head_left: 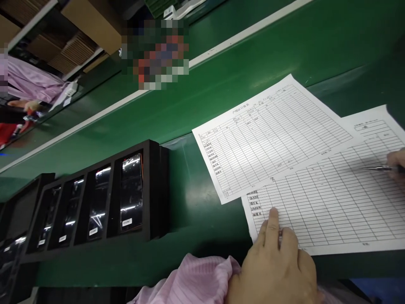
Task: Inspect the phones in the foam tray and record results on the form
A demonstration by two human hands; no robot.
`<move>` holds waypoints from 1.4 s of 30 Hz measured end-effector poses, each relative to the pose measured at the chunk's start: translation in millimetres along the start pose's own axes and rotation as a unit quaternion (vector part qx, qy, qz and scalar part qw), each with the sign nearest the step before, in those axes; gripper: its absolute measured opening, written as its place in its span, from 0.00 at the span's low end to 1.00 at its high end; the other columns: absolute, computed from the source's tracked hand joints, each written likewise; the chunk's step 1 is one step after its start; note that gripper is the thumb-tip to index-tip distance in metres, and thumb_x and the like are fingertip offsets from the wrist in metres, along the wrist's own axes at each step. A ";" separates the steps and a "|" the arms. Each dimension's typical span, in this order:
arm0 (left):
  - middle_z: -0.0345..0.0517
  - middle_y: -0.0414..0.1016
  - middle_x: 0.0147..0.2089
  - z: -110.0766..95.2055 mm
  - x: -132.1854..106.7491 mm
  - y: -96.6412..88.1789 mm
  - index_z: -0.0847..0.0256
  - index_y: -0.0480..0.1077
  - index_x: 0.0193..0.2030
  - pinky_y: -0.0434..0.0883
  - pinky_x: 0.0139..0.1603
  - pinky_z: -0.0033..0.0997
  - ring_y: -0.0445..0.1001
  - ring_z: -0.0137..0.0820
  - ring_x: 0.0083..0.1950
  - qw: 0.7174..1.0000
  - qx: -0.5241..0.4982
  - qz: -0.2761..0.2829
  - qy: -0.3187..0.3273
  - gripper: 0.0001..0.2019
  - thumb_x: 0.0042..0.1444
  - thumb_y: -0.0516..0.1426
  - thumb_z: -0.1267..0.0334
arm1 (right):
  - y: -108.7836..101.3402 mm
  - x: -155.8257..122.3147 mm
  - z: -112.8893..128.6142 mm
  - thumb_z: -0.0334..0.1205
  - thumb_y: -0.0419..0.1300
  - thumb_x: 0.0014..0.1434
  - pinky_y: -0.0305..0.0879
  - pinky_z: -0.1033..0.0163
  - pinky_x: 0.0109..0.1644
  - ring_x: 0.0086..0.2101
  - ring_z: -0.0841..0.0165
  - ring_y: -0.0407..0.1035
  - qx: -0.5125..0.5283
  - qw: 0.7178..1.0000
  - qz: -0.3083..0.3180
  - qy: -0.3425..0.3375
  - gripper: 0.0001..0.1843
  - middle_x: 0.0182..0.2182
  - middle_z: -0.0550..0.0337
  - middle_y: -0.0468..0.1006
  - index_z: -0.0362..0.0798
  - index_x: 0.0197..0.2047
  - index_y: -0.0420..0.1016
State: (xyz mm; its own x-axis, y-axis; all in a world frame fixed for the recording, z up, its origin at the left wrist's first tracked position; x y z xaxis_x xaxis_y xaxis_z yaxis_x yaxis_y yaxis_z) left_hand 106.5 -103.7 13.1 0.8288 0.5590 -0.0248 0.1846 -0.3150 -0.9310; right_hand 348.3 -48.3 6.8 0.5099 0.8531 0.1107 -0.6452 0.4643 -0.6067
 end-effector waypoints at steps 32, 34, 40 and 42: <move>0.59 0.76 0.45 -26.6 60.0 14.5 0.70 0.71 0.37 0.74 0.52 0.38 0.67 0.48 0.59 0.997 -0.004 -0.071 0.027 0.08 0.59 0.52 0.68 | 10.1 -14.9 13.8 0.46 0.61 0.54 0.55 0.69 0.17 0.17 0.73 0.57 0.094 0.966 0.221 -0.100 0.24 0.15 0.64 0.63 0.47 0.16 0.55; 0.58 0.77 0.44 -26.6 60.2 15.1 0.70 0.71 0.35 0.74 0.52 0.37 0.70 0.47 0.57 0.995 0.005 -0.096 0.022 0.08 0.58 0.52 0.68 | 11.3 -16.0 12.0 0.43 0.59 0.55 0.53 0.68 0.17 0.16 0.74 0.56 0.088 0.965 0.218 -0.119 0.21 0.14 0.65 0.62 0.47 0.16 0.55; 0.55 0.78 0.40 -29.2 62.0 13.1 0.69 0.72 0.30 0.76 0.48 0.35 0.73 0.45 0.53 0.991 0.022 -0.130 -0.003 0.08 0.54 0.53 0.68 | 12.5 -19.1 6.1 0.39 0.57 0.57 0.50 0.68 0.15 0.15 0.75 0.54 0.099 0.958 0.219 -0.157 0.18 0.15 0.66 0.61 0.48 0.18 0.57; 0.54 0.78 0.39 -30.0 62.6 12.2 0.69 0.72 0.29 0.76 0.48 0.35 0.73 0.44 0.53 0.990 0.024 -0.139 -0.012 0.08 0.54 0.53 0.68 | 13.3 -20.0 5.7 0.37 0.57 0.57 0.49 0.69 0.15 0.15 0.76 0.54 0.101 0.955 0.223 -0.170 0.18 0.15 0.67 0.60 0.48 0.18 0.57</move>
State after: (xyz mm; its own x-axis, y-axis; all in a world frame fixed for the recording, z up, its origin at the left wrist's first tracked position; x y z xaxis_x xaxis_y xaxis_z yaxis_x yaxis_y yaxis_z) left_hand 176.4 -95.6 11.2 0.7369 0.6366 0.2274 0.3788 -0.1103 -0.9189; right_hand 326.2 -57.8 0.9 -0.0327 0.9887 0.1463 -0.8693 0.0441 -0.4923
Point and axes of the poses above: each hand's wrist, its own x-axis towards the middle knuckle, its own y-axis out of the palm, z = x × y, the point moved 3 cm from there along x, towards the middle knuckle
